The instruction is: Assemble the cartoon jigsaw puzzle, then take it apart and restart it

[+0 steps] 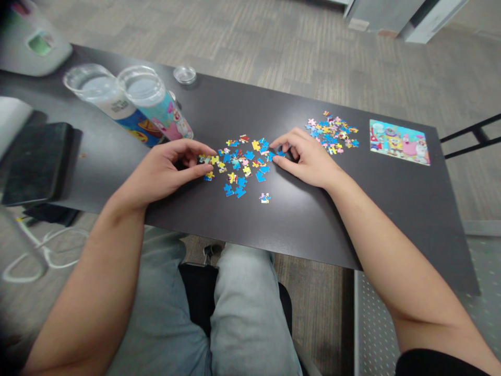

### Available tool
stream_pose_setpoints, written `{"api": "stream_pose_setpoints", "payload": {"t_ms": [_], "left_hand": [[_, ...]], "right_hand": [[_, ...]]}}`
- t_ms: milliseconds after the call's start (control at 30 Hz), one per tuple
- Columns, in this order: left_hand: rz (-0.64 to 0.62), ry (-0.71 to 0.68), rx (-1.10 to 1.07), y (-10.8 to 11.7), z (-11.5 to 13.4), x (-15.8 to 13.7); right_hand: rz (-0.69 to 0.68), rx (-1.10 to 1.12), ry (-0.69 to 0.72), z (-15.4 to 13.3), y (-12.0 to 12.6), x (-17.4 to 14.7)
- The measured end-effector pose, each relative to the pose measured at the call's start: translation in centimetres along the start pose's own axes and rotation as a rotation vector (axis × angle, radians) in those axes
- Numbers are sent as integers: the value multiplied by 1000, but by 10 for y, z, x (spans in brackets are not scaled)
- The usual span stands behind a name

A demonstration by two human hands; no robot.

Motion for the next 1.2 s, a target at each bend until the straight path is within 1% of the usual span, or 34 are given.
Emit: {"api": "stream_pose_setpoints", "payload": {"t_ms": [133,233,533,800,1000,1200], "left_hand": [[-11,32,10,-1,2,0],[7,52,-3,-1,3,0],[47,-6,-75,-1,-3,0],[-8,-9,-93,-2,2,3],[78,-33,-96,3,4,2],[70,-73,-73,2,5,2]], "right_hand": [[2,4,5,-1,1,-1],[2,9,4,0,1,0],[-5,-17,8,1,0,-1],[-4,6,20,6,-2,-1],[-11,5,43,7,-4,-2],[-12,8,52,6,-3,-1]]}}
Point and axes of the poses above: each hand's wrist, its own x-axis towards the middle knuckle, its own y-axis out of the back of the hand, z = x × y, the point moved 8 cm from there along x, towards the middle knuckle, and after that the axes turned 4 degrees about -y, right-handed, at the moved point
